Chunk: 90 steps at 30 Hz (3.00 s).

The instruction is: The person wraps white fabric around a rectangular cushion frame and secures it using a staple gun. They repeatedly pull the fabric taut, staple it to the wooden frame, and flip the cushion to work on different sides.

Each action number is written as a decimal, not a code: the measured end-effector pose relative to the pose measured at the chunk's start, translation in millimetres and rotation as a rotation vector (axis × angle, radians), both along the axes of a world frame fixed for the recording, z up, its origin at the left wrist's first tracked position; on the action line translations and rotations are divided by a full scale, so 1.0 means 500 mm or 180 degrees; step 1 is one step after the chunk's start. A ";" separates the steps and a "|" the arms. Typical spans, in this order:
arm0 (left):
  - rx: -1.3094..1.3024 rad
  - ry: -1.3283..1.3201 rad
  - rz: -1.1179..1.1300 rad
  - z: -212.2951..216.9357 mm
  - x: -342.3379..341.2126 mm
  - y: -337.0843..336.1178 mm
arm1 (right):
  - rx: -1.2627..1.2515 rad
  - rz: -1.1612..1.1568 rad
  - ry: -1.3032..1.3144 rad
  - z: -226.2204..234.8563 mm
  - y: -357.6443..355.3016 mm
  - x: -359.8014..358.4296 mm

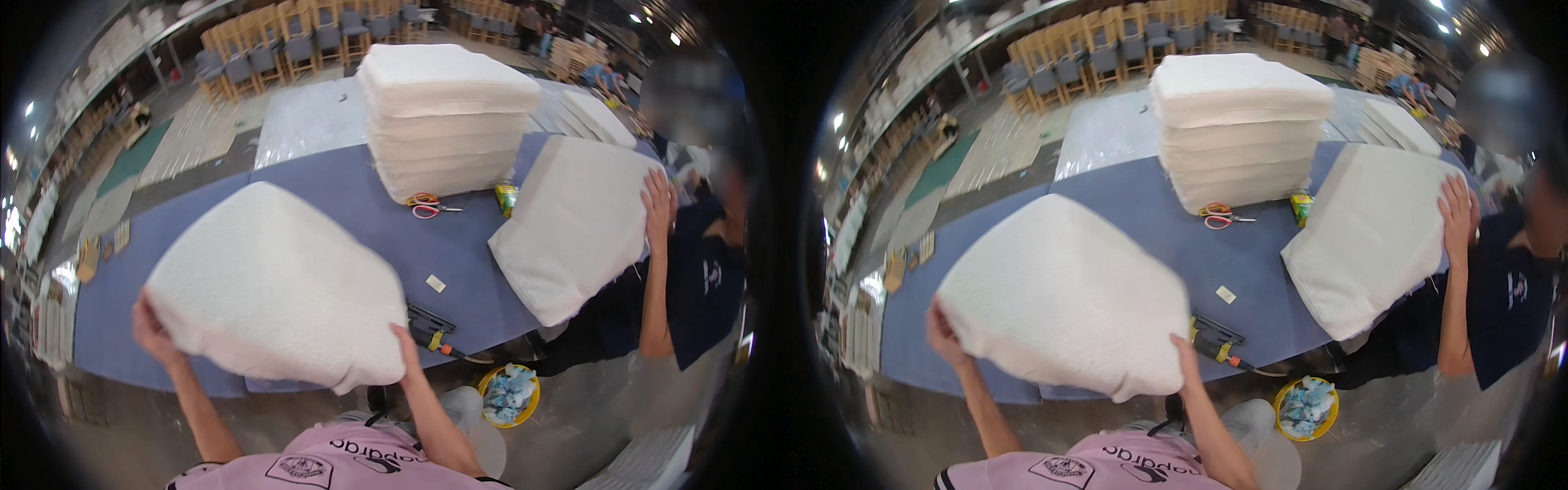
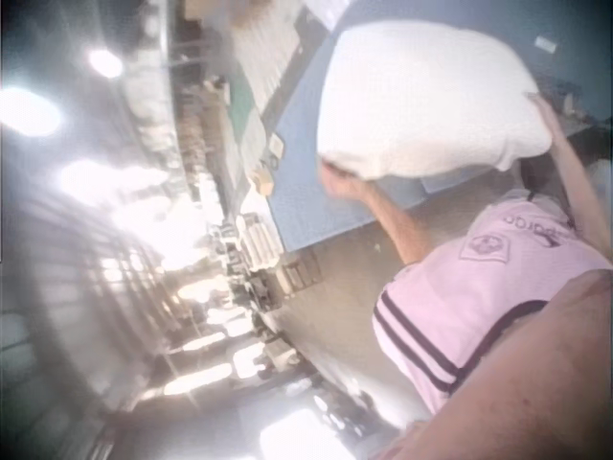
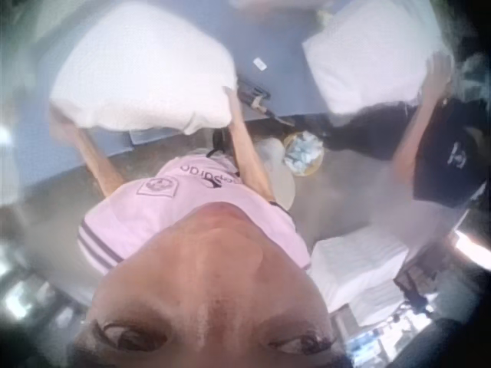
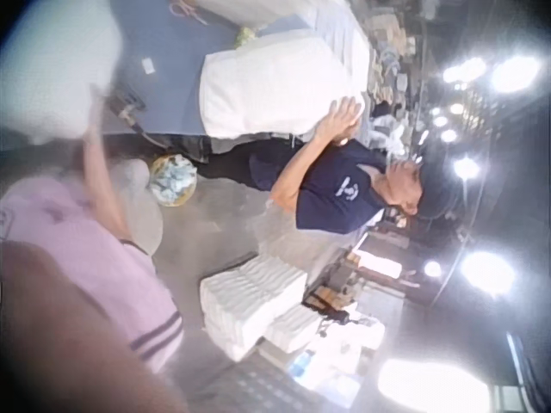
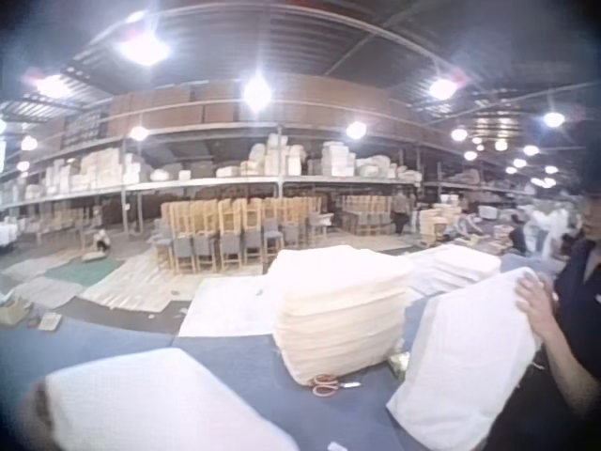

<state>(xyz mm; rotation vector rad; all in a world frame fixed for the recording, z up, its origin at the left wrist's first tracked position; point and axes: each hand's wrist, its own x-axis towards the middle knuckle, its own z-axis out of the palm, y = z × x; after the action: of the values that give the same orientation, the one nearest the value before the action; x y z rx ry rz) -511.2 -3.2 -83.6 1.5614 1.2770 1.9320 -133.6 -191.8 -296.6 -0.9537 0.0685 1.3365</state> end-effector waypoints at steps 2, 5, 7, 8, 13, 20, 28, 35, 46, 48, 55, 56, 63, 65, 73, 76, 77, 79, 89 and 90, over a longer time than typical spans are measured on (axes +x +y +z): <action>0.0445 0.0253 0.0032 0.142 0.029 -0.036 | 0.0278 0.0262 0.0515 0.010 0.040 -0.053; 0.0894 -0.0573 -0.0651 0.237 0.065 -0.030 | 0.0572 0.0691 0.0818 0.053 0.078 -0.096; 0.0943 -0.0248 -0.0466 0.249 0.094 0.001 | 0.0627 0.0859 0.0857 0.041 0.084 -0.099; 0.0982 0.0371 -0.0080 0.236 0.106 0.043 | 0.0602 0.0866 0.0842 0.029 0.086 -0.093; 0.0905 0.1090 0.0465 0.234 0.142 0.177 | 0.0354 0.0793 -0.0551 -0.019 0.041 0.044; 0.1018 0.2574 0.1094 0.278 0.198 0.250 | 0.0014 -0.0241 -0.1574 0.019 -0.010 0.167; 0.0407 0.3287 -0.1641 0.332 0.249 0.194 | 0.0323 0.0722 -0.1970 -0.007 -0.010 0.061; 0.0605 0.3425 -0.1499 0.234 0.295 0.194 | -0.0142 0.1131 -0.1666 -0.116 -0.073 -0.070; 0.0394 0.4580 -0.1587 0.346 0.403 0.083 | 0.0445 0.0379 -0.2137 0.083 -0.077 0.033; 0.0118 0.4570 -0.1896 0.339 0.405 0.080 | 0.0604 0.0304 -0.2161 0.138 -0.051 0.047; 0.2048 0.5142 -0.2334 0.220 0.514 0.102 | 0.1035 0.0420 -0.3168 0.347 0.063 0.136; 0.1765 0.5183 -0.2629 0.234 0.538 0.108 | 0.0946 0.0210 -0.3111 0.394 0.085 0.149; 0.0740 0.4675 -0.3351 0.230 0.740 0.175 | 0.0699 -0.0216 -0.2819 0.506 0.241 0.237; 0.0952 0.4793 -0.3219 0.234 0.723 0.139 | 0.0726 -0.0394 -0.2839 0.486 0.233 0.227; 0.0873 0.2982 -0.4416 0.229 0.723 0.189 | 0.0904 -0.0270 -0.2294 0.422 0.223 0.211; 0.0482 0.2467 -0.4504 0.218 0.731 0.195 | 0.1104 -0.0759 -0.2317 0.446 0.250 0.213; 0.0300 0.2330 -0.4564 0.215 0.732 0.199 | 0.1191 -0.0962 -0.2398 0.448 0.255 0.213; -0.0001 0.2020 -0.4684 0.209 0.732 0.211 | 0.1308 -0.1063 -0.2300 0.452 0.261 0.217; 0.2306 0.3954 -0.3701 0.195 0.713 0.155 | 0.1130 -0.1026 -0.2424 0.413 0.254 0.220; 0.2387 0.4292 -0.3635 0.194 0.714 0.157 | 0.1144 -0.1081 -0.2488 0.413 0.257 0.216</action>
<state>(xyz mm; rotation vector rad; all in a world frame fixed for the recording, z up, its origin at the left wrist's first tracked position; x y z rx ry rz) -154.3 75.2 13.2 3.0948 -0.4037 0.4210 -25.8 -63.5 -90.1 -1.0365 -0.5658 0.5734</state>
